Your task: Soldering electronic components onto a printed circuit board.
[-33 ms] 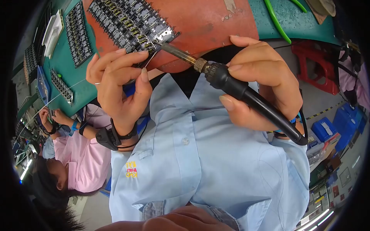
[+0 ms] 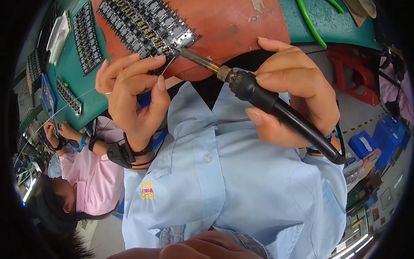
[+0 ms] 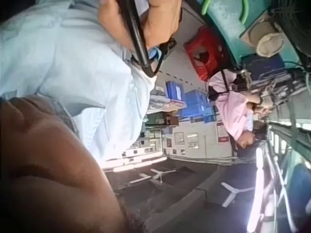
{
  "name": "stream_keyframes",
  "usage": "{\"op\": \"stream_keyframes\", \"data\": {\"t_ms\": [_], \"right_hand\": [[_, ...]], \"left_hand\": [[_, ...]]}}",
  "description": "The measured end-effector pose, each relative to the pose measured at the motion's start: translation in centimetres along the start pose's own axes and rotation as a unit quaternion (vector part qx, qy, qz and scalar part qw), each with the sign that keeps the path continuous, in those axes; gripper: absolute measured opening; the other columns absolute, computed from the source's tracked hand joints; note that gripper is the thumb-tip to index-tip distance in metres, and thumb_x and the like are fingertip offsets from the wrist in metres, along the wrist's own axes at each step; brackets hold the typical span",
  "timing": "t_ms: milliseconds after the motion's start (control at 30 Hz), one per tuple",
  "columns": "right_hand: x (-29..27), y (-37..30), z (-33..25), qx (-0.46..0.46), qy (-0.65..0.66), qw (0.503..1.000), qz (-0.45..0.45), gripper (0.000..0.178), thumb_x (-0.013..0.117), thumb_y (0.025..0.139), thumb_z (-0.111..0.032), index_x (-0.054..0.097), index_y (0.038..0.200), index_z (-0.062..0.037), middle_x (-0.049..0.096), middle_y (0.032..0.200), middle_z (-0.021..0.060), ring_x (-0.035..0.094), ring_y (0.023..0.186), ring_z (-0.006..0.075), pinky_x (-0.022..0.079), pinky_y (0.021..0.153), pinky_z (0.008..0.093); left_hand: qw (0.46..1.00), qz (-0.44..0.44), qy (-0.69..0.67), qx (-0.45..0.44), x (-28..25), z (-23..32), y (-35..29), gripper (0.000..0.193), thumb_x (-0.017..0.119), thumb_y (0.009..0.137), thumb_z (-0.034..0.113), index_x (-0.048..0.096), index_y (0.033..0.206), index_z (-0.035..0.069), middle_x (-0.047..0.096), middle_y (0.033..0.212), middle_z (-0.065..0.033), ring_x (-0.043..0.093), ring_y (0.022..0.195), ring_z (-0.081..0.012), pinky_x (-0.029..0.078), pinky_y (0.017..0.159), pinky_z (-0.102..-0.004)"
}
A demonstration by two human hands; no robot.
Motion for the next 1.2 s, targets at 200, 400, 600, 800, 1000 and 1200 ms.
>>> {"op": "stream_keyframes", "data": {"t_ms": [200,400,600,800,1000,1200], "right_hand": [[0.8,-0.4,0.6,0.007,0.001,1.000,0.009,0.038,0.074,0.089,-0.027,0.049,0.104,-0.0035,0.062,0.083,0.0148,0.061,0.077,0.0235,0.040,0.100,0.0695],[1.4,-0.5,0.9,0.009,-0.015,1.000,-0.007,0.037,0.074,0.089,-0.025,0.048,0.103,-0.0038,0.062,0.081,0.0139,0.061,0.074,0.0222,0.039,0.101,0.0703],[2.2,-0.3,1.0,0.009,-0.045,0.998,-0.033,0.035,0.073,0.087,-0.021,0.048,0.104,-0.0033,0.062,0.081,0.0143,0.061,0.074,0.0218,0.039,0.101,0.0706],[2.4,-0.1,1.1,0.008,-0.048,0.998,-0.039,0.034,0.073,0.087,-0.019,0.048,0.104,-0.0032,0.062,0.081,0.0145,0.061,0.074,0.0219,0.039,0.100,0.0706],[2.5,-0.3,1.3,0.007,-0.052,0.998,-0.039,0.034,0.073,0.086,-0.019,0.049,0.104,-0.0033,0.062,0.082,0.0148,0.061,0.075,0.0224,0.038,0.100,0.0707],[2.8,-0.4,1.4,0.006,-0.060,0.997,-0.050,0.035,0.074,0.086,-0.019,0.049,0.105,-0.0031,0.062,0.082,0.0151,0.061,0.075,0.0228,0.038,0.100,0.0706]], "left_hand": [[0.999,0.004,0.030,0.015,0.6,0.0,-0.3,0.011,0.073,0.079,0.010,0.062,0.080,0.010,0.076,0.097,0.0000,0.064,0.105,-0.0230,0.026,0.111,-0.0462],[0.999,-0.012,0.037,0.031,1.0,-0.1,0.0,0.012,0.072,0.076,0.008,0.061,0.078,0.009,0.076,0.094,0.0010,0.064,0.104,-0.0223,0.026,0.110,-0.0465],[0.998,-0.019,0.042,0.039,1.3,-0.2,0.2,0.012,0.072,0.076,0.007,0.060,0.076,0.009,0.075,0.092,0.0014,0.064,0.104,-0.0225,0.027,0.109,-0.0472],[0.998,-0.031,0.040,0.037,1.3,-0.4,0.3,0.012,0.072,0.076,0.008,0.060,0.076,0.009,0.075,0.093,0.0014,0.064,0.104,-0.0230,0.027,0.109,-0.0470],[0.998,-0.031,0.029,0.036,1.5,-0.7,0.2,0.012,0.072,0.077,0.008,0.061,0.076,0.009,0.076,0.092,0.0011,0.065,0.104,-0.0234,0.027,0.110,-0.0471],[0.998,-0.032,0.031,0.035,1.6,-0.7,0.2,0.011,0.072,0.077,0.009,0.061,0.076,0.009,0.076,0.092,0.0009,0.065,0.104,-0.0237,0.028,0.110,-0.0472]]}}
Point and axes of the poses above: each hand's wrist, its own y-axis towards the middle knuckle, its own x-axis out of the palm, z = x × y, the point moved 10 cm from there along y, towards the middle knuckle
